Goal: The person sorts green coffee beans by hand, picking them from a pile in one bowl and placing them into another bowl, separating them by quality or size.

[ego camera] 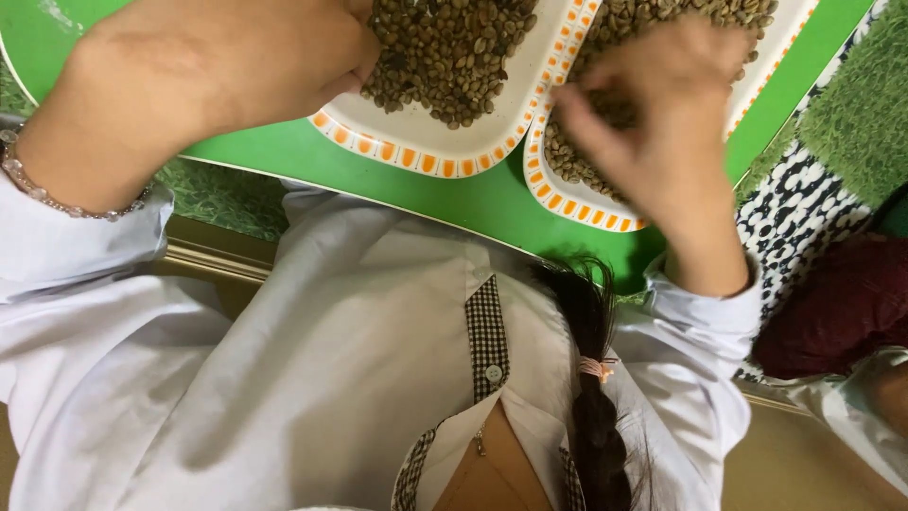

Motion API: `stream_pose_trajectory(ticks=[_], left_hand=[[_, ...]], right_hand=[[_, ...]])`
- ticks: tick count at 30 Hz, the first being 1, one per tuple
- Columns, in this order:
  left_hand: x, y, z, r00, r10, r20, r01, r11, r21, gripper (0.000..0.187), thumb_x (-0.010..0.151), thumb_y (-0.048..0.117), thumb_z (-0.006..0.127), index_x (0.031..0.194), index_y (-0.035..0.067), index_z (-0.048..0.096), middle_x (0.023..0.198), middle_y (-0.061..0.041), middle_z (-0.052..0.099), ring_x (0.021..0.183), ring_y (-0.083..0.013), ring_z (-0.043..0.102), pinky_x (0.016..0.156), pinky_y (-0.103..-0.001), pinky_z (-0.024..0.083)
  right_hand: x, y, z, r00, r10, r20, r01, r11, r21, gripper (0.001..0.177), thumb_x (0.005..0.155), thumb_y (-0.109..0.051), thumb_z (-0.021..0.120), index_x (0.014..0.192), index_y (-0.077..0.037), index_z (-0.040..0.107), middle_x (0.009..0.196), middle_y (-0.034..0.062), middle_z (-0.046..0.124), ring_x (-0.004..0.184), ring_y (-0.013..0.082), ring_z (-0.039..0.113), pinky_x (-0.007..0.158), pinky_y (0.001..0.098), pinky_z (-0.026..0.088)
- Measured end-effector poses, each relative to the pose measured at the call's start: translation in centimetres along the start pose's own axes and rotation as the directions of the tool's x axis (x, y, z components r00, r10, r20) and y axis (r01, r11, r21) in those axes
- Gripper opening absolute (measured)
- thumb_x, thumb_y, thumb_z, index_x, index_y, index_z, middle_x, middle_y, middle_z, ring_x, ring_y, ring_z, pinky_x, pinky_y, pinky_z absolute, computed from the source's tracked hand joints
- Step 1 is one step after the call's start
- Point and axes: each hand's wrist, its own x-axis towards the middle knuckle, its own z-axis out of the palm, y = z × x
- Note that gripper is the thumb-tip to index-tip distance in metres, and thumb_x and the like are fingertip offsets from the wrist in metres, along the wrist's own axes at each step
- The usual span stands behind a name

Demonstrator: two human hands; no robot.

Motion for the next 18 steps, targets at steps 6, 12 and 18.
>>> stream_pose_trajectory(ticks=[6,12,18], left_hand=[[-1.2,-0.5,0.1,0.992,0.065,-0.104,-0.066,0.998,-0.011,0.02,0.099,0.016,0.055,0.092,0.005,0.07,0.094,-0.007,0.073,0.06,-0.0371,0.061,0.062,-0.048,0.05],[-2.1,-1.5,0.4,0.947,0.137,-0.292,-0.102,0.986,0.132,0.013,0.113,0.02,0.062,0.111,0.009,0.067,0.089,-0.008,0.068,0.055,-0.0304,0.058,0.052,-0.042,0.047],[-0.8,-1.3,0.5,0.936,0.134,-0.324,-0.128,0.991,0.041,0.015,0.121,0.017,0.06,0.114,0.007,0.068,0.081,-0.01,0.067,0.044,-0.0269,0.052,0.042,-0.04,0.043]], right_hand=[[5.8,-3.4,2.6,0.887,-0.46,0.039,0.446,0.876,0.183,0.019,0.099,-0.01,0.079,0.117,-0.004,0.078,0.101,0.0102,0.061,0.098,0.0315,0.052,0.101,0.0465,0.033],[7.3,-3.4,6.0,0.841,-0.541,-0.006,0.539,0.838,0.087,0.011,0.097,-0.017,0.076,0.106,-0.011,0.076,0.099,0.0069,0.056,0.098,0.027,0.048,0.096,0.0422,0.037],[6.9,-2.9,3.5,0.884,-0.466,0.03,0.433,0.842,0.323,0.005,0.101,-0.003,0.075,0.105,-0.001,0.073,0.101,0.0126,0.058,0.1,0.0329,0.052,0.097,0.0448,0.038]])
